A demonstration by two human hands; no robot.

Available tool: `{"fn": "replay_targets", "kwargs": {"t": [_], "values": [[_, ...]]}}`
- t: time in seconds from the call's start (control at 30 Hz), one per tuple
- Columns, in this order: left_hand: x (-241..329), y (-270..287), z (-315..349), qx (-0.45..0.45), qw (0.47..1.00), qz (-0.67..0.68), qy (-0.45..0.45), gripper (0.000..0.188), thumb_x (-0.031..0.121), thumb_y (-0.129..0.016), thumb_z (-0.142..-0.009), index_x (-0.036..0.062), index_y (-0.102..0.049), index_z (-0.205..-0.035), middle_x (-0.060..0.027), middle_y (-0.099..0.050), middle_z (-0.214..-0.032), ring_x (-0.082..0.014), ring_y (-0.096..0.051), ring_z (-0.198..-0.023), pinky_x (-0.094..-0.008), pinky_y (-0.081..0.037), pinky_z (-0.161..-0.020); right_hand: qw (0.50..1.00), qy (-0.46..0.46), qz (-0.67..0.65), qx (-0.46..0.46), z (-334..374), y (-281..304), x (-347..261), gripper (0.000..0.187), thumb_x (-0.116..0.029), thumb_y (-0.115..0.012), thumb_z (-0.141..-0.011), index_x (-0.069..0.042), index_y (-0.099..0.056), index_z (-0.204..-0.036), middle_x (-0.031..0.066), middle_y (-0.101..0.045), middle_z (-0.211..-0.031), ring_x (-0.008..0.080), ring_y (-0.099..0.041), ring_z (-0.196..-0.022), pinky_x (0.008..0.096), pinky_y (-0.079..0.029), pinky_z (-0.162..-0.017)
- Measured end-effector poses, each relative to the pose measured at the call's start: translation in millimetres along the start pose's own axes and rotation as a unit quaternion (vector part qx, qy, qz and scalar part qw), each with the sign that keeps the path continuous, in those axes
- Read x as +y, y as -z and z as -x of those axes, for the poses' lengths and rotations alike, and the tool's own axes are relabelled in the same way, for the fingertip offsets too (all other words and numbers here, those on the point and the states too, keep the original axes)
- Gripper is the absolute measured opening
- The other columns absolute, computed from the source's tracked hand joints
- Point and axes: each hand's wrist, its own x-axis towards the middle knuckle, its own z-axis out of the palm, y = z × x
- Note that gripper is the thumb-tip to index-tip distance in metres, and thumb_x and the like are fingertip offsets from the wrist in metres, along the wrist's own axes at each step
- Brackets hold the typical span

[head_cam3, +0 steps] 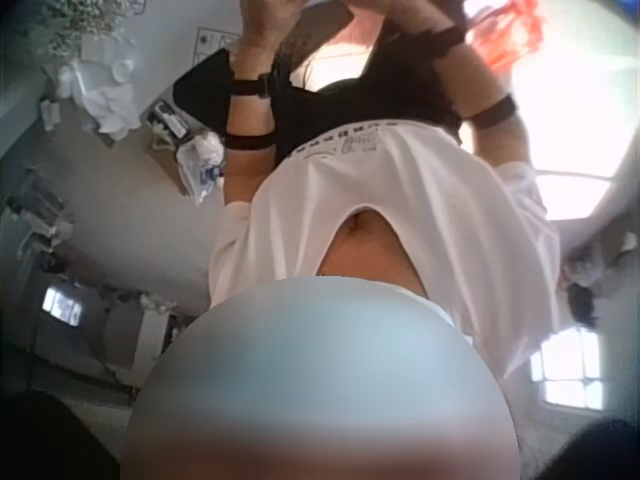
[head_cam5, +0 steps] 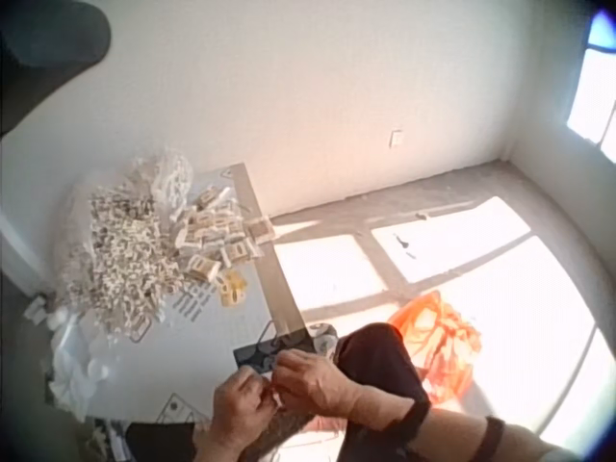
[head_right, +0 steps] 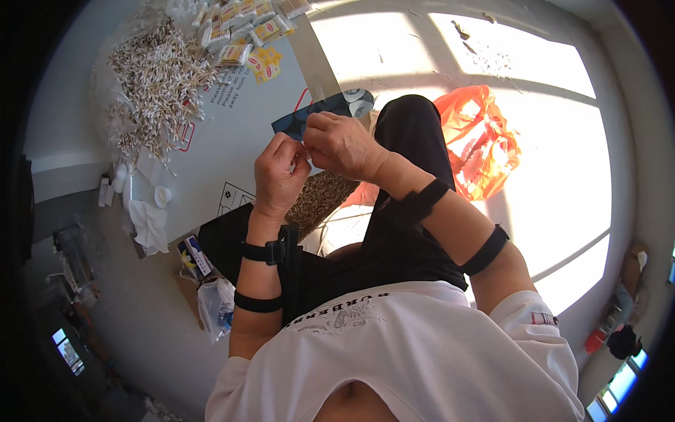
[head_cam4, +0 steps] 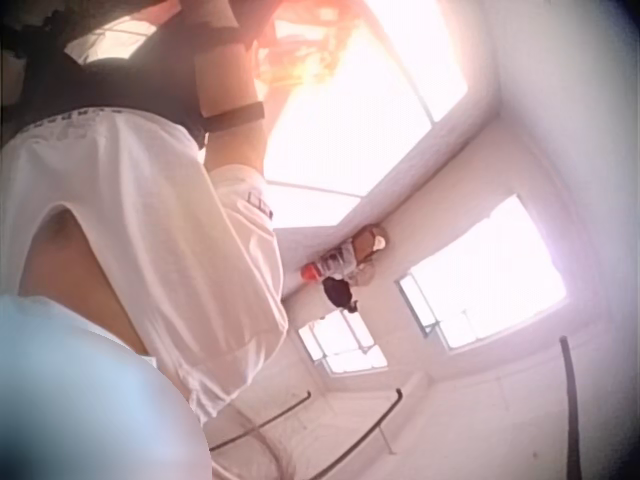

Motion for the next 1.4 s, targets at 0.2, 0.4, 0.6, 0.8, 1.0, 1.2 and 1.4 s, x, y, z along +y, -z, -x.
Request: {"fn": "replay_targets", "kwargs": {"t": [0.2, 0.4, 0.6, 0.8, 1.0, 1.2, 1.4], "values": [[2.6, 3.3, 8.0, 0.012, 0.999, -0.037, -0.023, 0.016, -0.011, -0.062, -0.067, 0.0015, -0.053, -0.073, -0.0079, -0.052, -0.072, -0.0225, -0.055, -0.056, -0.0306, -0.044, -0.05, 0.999, 0.0, -0.022, 0.023, 9.0, 3.8, 1.7, 0.015, 0.001, -0.065, -0.065, -0.002, -0.054, -0.075, 0.0095, -0.052, -0.083, 0.0296, -0.057, -0.078, 0.037, -0.049, -0.065], [1.3, 15.9, 3.8, 0.042, 0.997, -0.052, -0.025, 0.018, -0.01, -0.062, -0.065, 0.0027, -0.052, -0.073, -0.0087, -0.049, -0.072, -0.0275, -0.055, -0.06, -0.0355, -0.046, -0.052, 0.998, 0.015, -0.023, 0.059, 2.6, 11.1, -1.9, 0.016, 0.003, -0.064, -0.063, -0.002, -0.054, -0.075, 0.0096, -0.052, -0.082, 0.029, -0.057, -0.074, 0.036, -0.049, -0.064], [-0.7, 23.6, 6.2, 0.032, 0.981, -0.156, -0.111, 0.019, -0.005, -0.066, -0.066, 0.0027, -0.052, -0.076, -0.008, -0.049, -0.077, -0.0251, -0.056, -0.069, -0.0346, -0.048, -0.054, 0.992, 0.087, 0.077, 0.053, 4.4, 5.7, 1.3, 0.019, -0.001, -0.067, -0.064, -0.005, -0.053, -0.075, 0.0079, -0.051, -0.083, 0.0249, -0.058, -0.073, 0.0353, -0.05, -0.062], [-12.9, 8.3, 44.7, -0.08, 0.985, -0.142, -0.061, 0.024, -0.003, -0.068, -0.067, 0.0023, -0.057, -0.088, -0.0095, -0.053, -0.089, -0.0283, -0.057, -0.079, -0.0386, -0.05, -0.066, 0.987, 0.047, 0.143, -0.055, 40.3, -24.3, 13.3, 0.017, -0.015, -0.068, -0.066, -0.009, -0.053, -0.072, 0.007, -0.049, -0.081, 0.0252, -0.059, -0.075, 0.0371, -0.05, -0.063], [-5.6, 3.8, 41.8, -0.15, 0.973, -0.175, -0.036, 0.062, 0.021, -0.07, -0.078, 0.0009, -0.047, -0.132, -0.0149, -0.043, -0.139, -0.0291, -0.04, -0.13, -0.043, -0.032, -0.108, 0.99, 0.027, 0.123, -0.062, 46.5, -27.6, 17.3, 0.017, -0.014, -0.069, -0.065, -0.009, -0.054, -0.072, 0.0074, -0.05, -0.08, 0.0256, -0.059, -0.074, 0.0378, -0.049, -0.062], [-7.9, -6.5, 52.4, -0.216, 0.953, -0.209, 0.019, 0.074, 0.035, -0.065, -0.085, 0.0027, -0.034, -0.144, -0.0145, -0.027, -0.154, -0.0267, -0.021, -0.145, -0.0446, -0.017, -0.117, 0.994, 0.036, 0.091, -0.039, 45.7, -28.1, 19.0, 0.021, -0.008, -0.068, -0.063, -0.006, -0.048, -0.069, 0.0079, -0.05, -0.078, 0.0263, -0.057, -0.069, 0.0371, -0.049, -0.059], [-6.6, -4.4, 48.9, -0.227, 0.949, -0.219, 0.02, 0.072, 0.031, -0.064, -0.086, 0.0038, -0.034, -0.145, -0.0136, -0.026, -0.155, -0.0261, -0.022, -0.145, -0.0454, -0.016, -0.117, 0.997, 0.017, 0.063, -0.044, 43.8, -25.8, 17.3, 0.018, -0.005, -0.066, -0.066, -0.004, -0.05, -0.072, 0.0095, -0.05, -0.077, 0.0287, -0.057, -0.066, 0.0382, -0.05, -0.058]]}}
